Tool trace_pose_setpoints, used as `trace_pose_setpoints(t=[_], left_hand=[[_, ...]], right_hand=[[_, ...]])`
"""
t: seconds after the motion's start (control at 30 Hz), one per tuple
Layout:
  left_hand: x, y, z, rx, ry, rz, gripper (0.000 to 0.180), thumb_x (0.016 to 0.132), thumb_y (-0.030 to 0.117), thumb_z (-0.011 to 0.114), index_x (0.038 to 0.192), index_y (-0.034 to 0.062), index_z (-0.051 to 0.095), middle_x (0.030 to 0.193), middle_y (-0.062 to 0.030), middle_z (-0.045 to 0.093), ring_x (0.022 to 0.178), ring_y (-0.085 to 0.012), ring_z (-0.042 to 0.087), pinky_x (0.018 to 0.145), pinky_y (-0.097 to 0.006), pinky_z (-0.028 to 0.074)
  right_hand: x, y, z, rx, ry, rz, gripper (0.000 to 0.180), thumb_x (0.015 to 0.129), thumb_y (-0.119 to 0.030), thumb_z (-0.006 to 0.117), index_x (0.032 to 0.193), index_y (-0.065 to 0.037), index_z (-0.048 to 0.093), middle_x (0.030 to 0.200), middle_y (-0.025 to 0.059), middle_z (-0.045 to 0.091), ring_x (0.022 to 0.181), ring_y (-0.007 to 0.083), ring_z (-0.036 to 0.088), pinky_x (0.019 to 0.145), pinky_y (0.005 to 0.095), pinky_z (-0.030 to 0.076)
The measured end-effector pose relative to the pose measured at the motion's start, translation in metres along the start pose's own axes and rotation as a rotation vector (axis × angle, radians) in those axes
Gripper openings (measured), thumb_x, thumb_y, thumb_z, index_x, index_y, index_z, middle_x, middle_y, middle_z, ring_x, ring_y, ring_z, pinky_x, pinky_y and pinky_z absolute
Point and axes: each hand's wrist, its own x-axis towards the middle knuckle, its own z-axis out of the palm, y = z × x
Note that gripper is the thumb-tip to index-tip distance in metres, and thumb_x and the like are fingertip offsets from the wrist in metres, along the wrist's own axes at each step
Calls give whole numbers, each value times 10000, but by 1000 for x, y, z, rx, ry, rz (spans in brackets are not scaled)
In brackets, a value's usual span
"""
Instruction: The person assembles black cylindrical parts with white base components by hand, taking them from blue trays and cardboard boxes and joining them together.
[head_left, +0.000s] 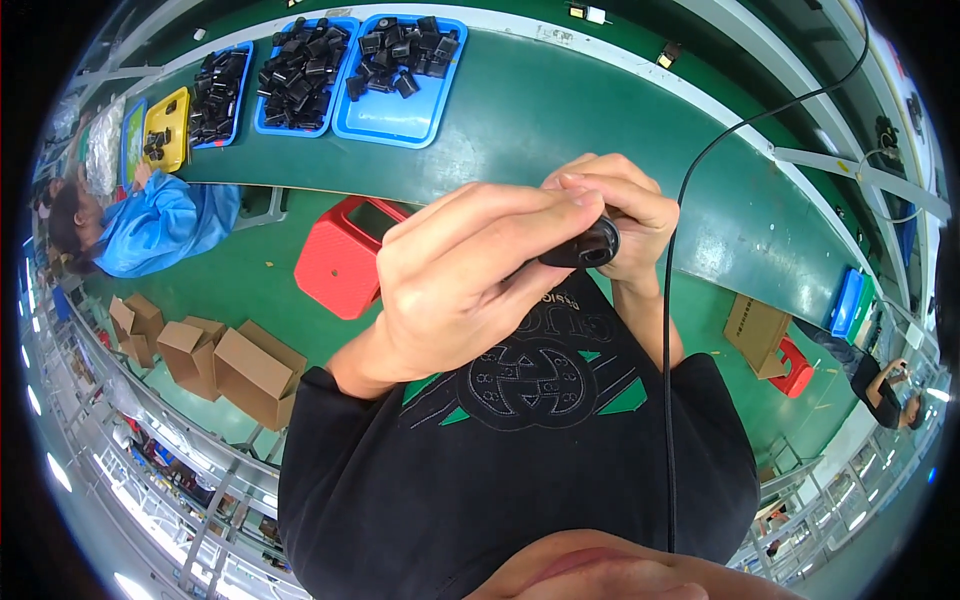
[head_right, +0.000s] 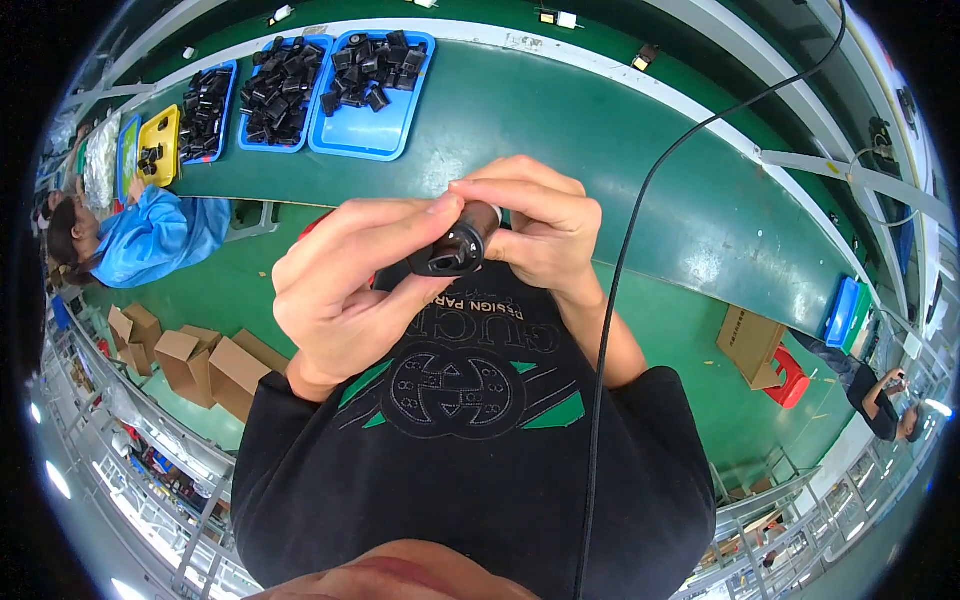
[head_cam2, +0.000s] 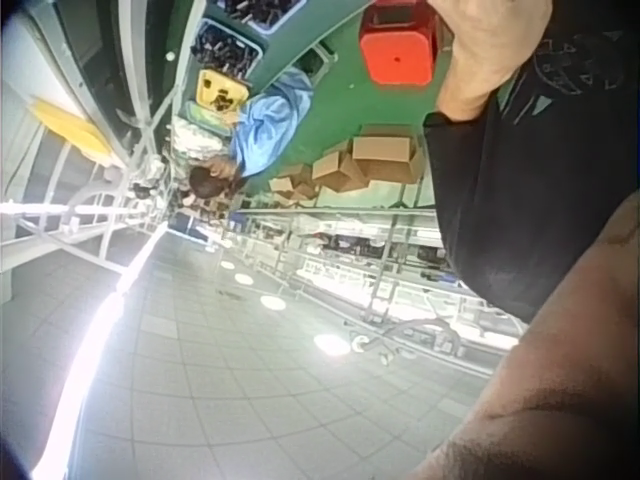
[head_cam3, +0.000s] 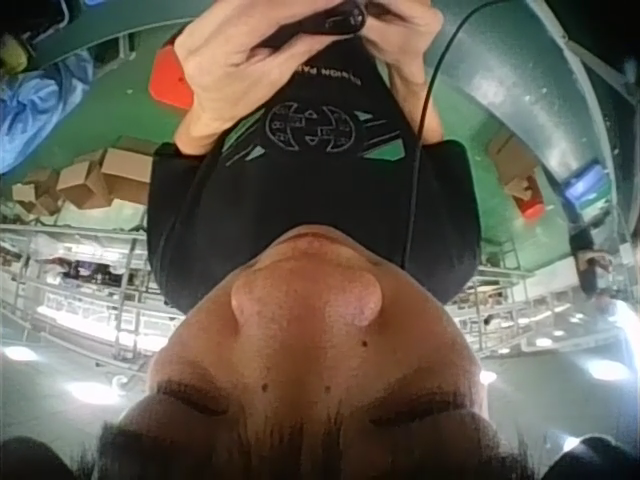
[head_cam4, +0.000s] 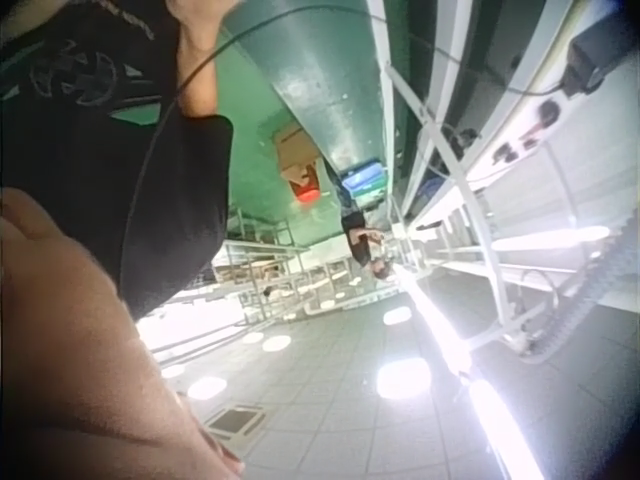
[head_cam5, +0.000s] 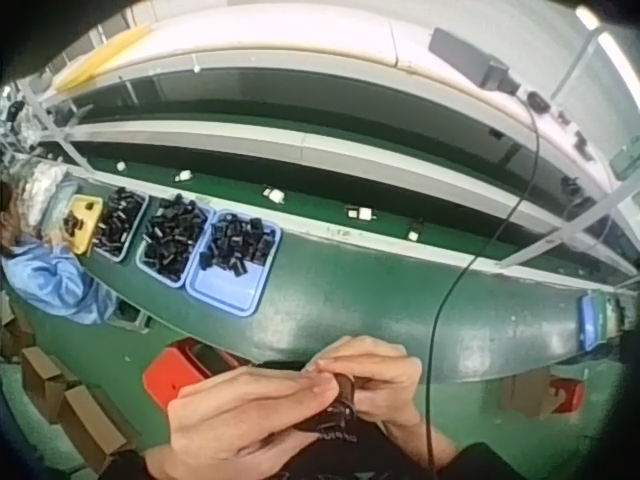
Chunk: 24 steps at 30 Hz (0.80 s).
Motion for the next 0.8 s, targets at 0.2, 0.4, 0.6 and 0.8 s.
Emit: trace_pose_setpoints(t=[0.2,0.4,0.6,0.8], left_hand=[[0,0,-3,8,-8,67,450,567,-100,765,1005,-66,667,951,-181,676,823,-252,674,698,-294,544],[-1,5,-4,-26,-22,14,422,575,-98,769,984,-70,668,947,-192,675,814,-247,673,699,-292,543],[-3,-15,-8,-706,99,-510,430,740,-109,699,1141,-58,551,1033,-113,607,920,-166,631,773,-275,581],[-9,-39,-5,-722,-22,-677,424,747,-96,703,1142,-76,549,955,-128,655,884,-157,650,735,-244,559]], right_hand=[[3,-5,-2,-56,-49,-24,424,636,-80,805,1014,63,677,930,143,661,780,200,642,640,274,508],[5,-20,4,-122,-15,-96,510,639,-111,818,1079,77,641,911,148,664,790,200,650,657,281,518],[1,-28,5,-2,-5,271,494,677,-77,815,1115,47,624,883,116,678,772,147,649,659,253,529],[8,-32,-16,29,-165,683,140,764,-116,763,734,0,691,590,41,626,502,59,561,412,206,420]])
